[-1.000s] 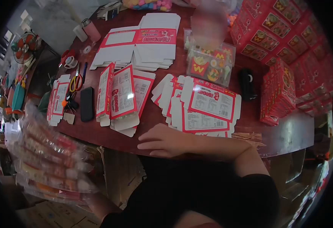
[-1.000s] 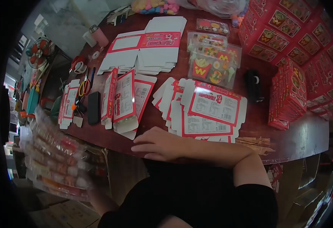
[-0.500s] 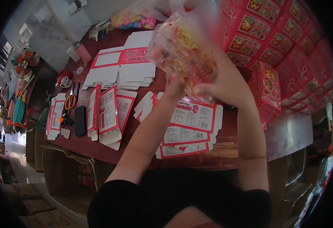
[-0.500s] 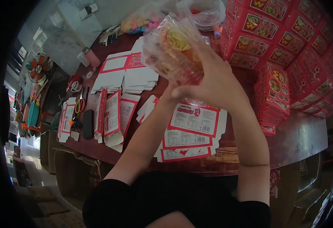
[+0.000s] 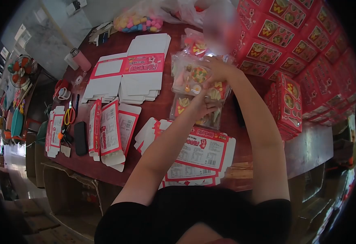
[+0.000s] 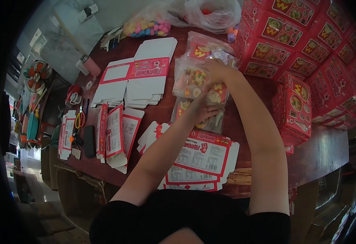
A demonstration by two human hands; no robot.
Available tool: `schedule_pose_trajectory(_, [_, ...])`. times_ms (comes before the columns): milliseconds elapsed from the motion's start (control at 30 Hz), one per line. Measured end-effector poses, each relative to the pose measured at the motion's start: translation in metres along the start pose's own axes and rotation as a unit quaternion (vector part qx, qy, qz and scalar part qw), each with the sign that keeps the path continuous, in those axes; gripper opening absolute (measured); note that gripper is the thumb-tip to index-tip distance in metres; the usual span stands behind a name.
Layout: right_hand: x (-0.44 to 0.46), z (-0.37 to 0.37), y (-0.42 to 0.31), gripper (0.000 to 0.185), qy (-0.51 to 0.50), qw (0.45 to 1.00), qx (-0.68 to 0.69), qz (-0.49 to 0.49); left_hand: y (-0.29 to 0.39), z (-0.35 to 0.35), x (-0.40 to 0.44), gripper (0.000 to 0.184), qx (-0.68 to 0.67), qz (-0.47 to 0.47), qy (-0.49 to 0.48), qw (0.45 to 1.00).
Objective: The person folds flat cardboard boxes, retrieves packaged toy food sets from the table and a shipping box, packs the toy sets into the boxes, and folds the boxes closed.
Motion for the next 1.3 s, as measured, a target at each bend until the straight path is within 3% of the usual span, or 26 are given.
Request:
schedule_pose_trajectory(33, [0.005, -0.001, 0.0, 0.105, -0.011, 1.0, 0.001, -0.003, 0.0, -0.001, -0.005, 0.058, -0.01, -0.017, -0.029, 0.999])
schedule_pose_trajectory(133, [0.004, 0.006, -0.002, 0.106, 0.0, 0.999, -0.031, -0.023, -0.003, 0.009, -0.04, 0.049, 0.198, -0.036, 0.016, 0.979])
schedule_pose_trajectory(233, [-0.022, 0.014, -0.021, 0.108, 0.05, 0.991, -0.123, -0.021, -0.002, 0.013, -0.084, 0.042, 0.409, 0.033, 0.048, 0.911])
schedule_pose_trajectory(300, [-0.031, 0.025, -0.016, 0.108, 0.11, 0.983, -0.14, -0.046, -0.005, 0.004, -0.107, 0.038, 0.614, 0.147, 0.104, 0.768])
schedule_pose_trajectory(367, [-0.043, 0.026, -0.009, 0.106, 0.196, 0.969, -0.119, -0.093, -0.008, 0.0, -0.126, 0.04, 0.754, 0.27, 0.129, 0.584])
schedule_pose_trajectory(467, [-0.075, 0.03, -0.001, 0.082, 0.347, 0.933, -0.063, -0.077, -0.019, -0.005, -0.12, 0.042, 0.778, 0.345, 0.176, 0.495])
schedule_pose_trajectory(533, [-0.115, 0.032, -0.005, 0.063, 0.434, 0.9, -0.016, -0.036, -0.02, -0.007, -0.108, 0.048, 0.788, 0.346, 0.181, 0.477])
schedule_pose_trajectory(600, [-0.17, 0.04, -0.011, 0.06, 0.463, 0.878, 0.098, -0.072, -0.018, -0.008, -0.096, 0.054, 0.79, 0.356, 0.158, 0.474])
schedule_pose_trajectory(633, [-0.201, 0.05, -0.015, 0.058, 0.486, 0.861, 0.121, -0.091, -0.02, -0.013, -0.091, 0.056, 0.805, 0.362, 0.155, 0.443])
schedule_pose_trajectory(700, [-0.256, 0.085, -0.014, 0.053, 0.448, 0.883, 0.127, -0.057, -0.016, -0.001, -0.091, 0.058, 0.827, 0.362, 0.13, 0.411])
schedule_pose_trajectory(767, [-0.314, 0.12, -0.008, 0.047, 0.43, 0.89, 0.145, -0.04, -0.015, -0.01, -0.086, 0.06, 0.829, 0.347, 0.081, 0.431])
schedule_pose_trajectory(800, [-0.342, 0.137, -0.002, 0.047, 0.425, 0.894, 0.14, 0.023, -0.017, -0.01, -0.088, 0.06, 0.846, 0.328, 0.087, 0.41])
schedule_pose_trajectory(900, [-0.413, 0.18, 0.022, 0.046, 0.429, 0.875, 0.101, 0.199, -0.02, -0.008, -0.092, 0.047, 0.838, 0.451, 0.075, 0.299])
schedule_pose_trajectory(967, [-0.447, 0.195, 0.026, 0.047, 0.443, 0.834, 0.037, 0.327, -0.045, 0.032, -0.087, 0.046, 0.791, 0.525, 0.026, 0.313])
schedule_pose_trajectory(1067, [-0.456, 0.227, 0.035, 0.042, 0.486, 0.803, 0.075, 0.336, -0.096, 0.102, -0.092, 0.046, 0.715, 0.567, -0.102, 0.396])
schedule_pose_trajectory(1300, [-0.46, 0.224, 0.034, 0.034, 0.55, 0.779, 0.114, 0.278, -0.186, 0.196, -0.123, 0.045, 0.634, 0.418, -0.375, 0.532])
Point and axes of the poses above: each hand's wrist, its own x-axis towards the middle knuckle, its own z-axis out of the palm, y = z × x, the point moved 3 cm from there along x, towards the middle knuckle, and after that the axes turned 9 degrees about x, right-handed, at the moved point
